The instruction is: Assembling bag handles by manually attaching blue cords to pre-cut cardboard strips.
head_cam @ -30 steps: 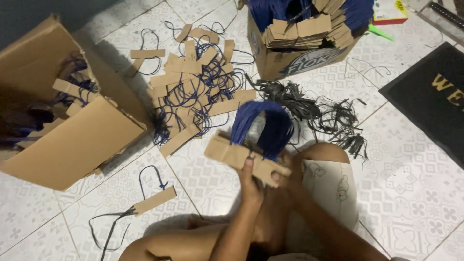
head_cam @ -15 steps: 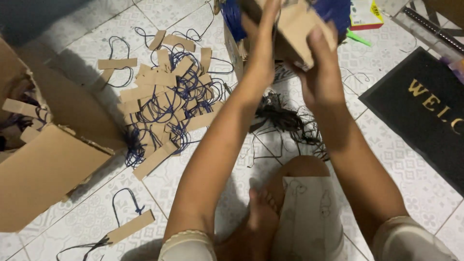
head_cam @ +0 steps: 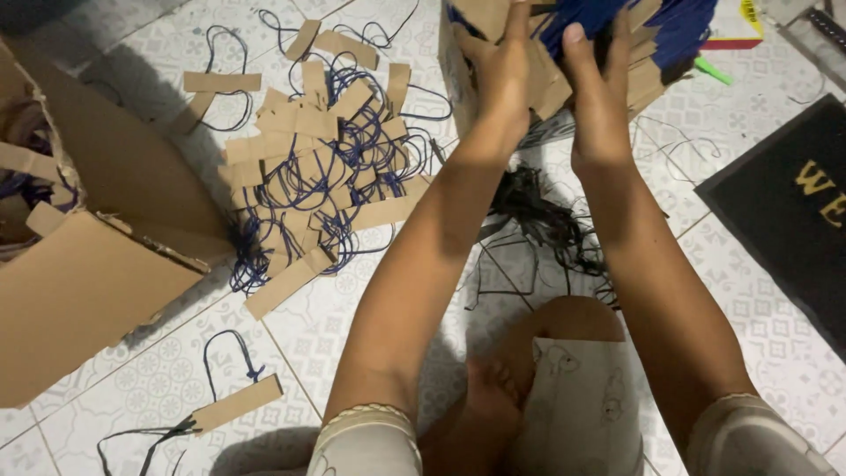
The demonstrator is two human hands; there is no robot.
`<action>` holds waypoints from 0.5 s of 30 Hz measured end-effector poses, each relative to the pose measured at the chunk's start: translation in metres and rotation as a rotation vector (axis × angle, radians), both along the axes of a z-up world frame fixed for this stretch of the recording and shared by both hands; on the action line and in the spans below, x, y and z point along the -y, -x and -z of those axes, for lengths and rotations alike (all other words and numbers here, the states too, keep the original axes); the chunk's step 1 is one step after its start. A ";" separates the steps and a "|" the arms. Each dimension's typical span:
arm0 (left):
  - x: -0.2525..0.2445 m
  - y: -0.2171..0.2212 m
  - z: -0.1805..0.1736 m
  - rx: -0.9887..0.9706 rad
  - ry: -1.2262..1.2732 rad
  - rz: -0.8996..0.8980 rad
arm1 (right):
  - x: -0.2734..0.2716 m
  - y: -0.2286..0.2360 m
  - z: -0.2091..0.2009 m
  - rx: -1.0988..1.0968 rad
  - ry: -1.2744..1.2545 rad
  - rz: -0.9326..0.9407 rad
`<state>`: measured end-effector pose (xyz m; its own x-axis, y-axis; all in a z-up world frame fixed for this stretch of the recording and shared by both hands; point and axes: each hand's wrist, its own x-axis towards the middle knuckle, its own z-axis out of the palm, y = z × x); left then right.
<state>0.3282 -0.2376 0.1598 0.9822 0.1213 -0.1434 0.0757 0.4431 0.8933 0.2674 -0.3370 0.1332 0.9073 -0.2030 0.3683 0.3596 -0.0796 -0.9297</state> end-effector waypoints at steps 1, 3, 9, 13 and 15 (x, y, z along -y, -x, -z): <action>-0.001 0.003 -0.002 0.014 -0.011 0.015 | -0.004 0.005 -0.003 0.092 0.012 -0.053; -0.007 0.007 -0.004 0.028 -0.021 0.028 | -0.007 0.009 -0.001 0.184 0.023 -0.106; -0.011 -0.016 0.039 0.121 0.136 0.190 | -0.012 0.009 0.022 0.290 0.335 0.154; 0.003 -0.035 0.049 0.297 -0.092 0.152 | 0.016 -0.024 0.067 0.200 0.549 0.482; 0.014 -0.043 0.056 0.263 -0.393 0.053 | 0.022 -0.037 0.084 0.229 0.578 0.526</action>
